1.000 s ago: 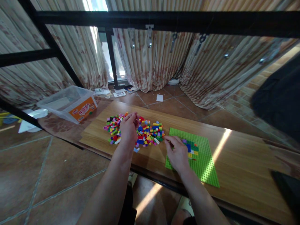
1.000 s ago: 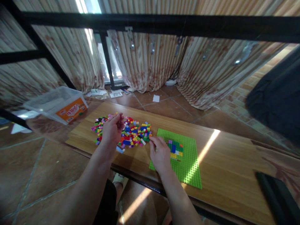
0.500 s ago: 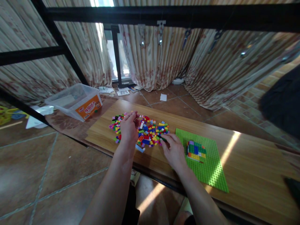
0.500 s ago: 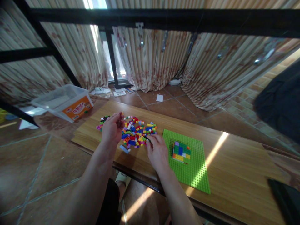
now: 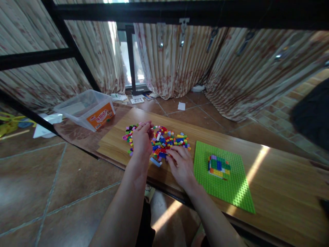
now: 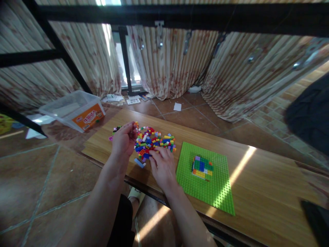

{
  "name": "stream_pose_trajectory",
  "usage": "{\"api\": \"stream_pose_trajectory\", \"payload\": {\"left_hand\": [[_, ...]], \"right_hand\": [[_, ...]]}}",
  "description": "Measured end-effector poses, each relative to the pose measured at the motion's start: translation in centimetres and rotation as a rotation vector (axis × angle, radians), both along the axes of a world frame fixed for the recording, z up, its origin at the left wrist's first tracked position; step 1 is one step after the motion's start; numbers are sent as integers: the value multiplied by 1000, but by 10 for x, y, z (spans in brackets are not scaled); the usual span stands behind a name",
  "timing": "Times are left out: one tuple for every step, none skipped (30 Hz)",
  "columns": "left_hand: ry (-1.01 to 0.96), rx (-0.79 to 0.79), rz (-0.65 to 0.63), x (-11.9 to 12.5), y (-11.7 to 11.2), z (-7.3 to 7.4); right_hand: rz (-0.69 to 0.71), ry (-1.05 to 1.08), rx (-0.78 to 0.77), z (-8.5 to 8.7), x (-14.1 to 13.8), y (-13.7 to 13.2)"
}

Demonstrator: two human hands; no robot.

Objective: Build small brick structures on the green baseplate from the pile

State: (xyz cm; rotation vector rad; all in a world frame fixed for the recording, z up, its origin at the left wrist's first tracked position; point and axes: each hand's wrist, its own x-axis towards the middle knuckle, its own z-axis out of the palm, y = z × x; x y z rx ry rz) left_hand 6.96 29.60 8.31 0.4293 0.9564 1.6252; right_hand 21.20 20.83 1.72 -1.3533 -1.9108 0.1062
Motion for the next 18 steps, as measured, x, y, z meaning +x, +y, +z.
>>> {"api": "stream_pose_trajectory", "payload": {"left_hand": [[3,0,-2,0,-1,1],[6,1,-5,1,-1,1],[8,0,-9,1,-2,2],[10,-2,-15,1,-3,2],[10,-6,-22,2,-3,3],[9,-11,-28,2,-3,3],[6,-14,-32,2,-3,3],[3,-16,-34,2,-3,3],[-1,-16,-33,2,-3,3],[-6,-16,-30,2,-3,3],[-10,-15,-26,1,-3,3],[-12,-15,-23,1,-3,3],[-11,-16,-19,0,-3,3],[-9,-17,-15,-1,-2,3],[-6,-16,-11,-2,-2,3],[-1,-17,-6,-3,-1,3],[9,-19,-1,-5,-1,3],[29,-26,1,-7,0,2]], "right_hand": [[1,-13,-11,1,-4,1],[-9,-25,-20,2,-7,2],[-28,-35,-26,2,-9,3],[-51,-44,-29,3,-11,4],[-74,-51,-32,4,-12,6],[-90,-57,-37,4,-14,7],[-97,-62,-44,4,-15,8],[-97,-67,-51,5,-16,9],[-94,-70,-58,5,-17,10],[-89,-71,-64,5,-18,10],[-84,-69,-67,4,-19,10],[-79,-64,-65,4,-20,10],[-76,-58,-62,4,-20,10],[-75,-53,-59,4,-19,11],[-77,-51,-55,4,-18,11],[-87,-51,-51,3,-16,11],[-103,-54,-48,3,-14,12],[-124,-59,-44,2,-12,12]]}}
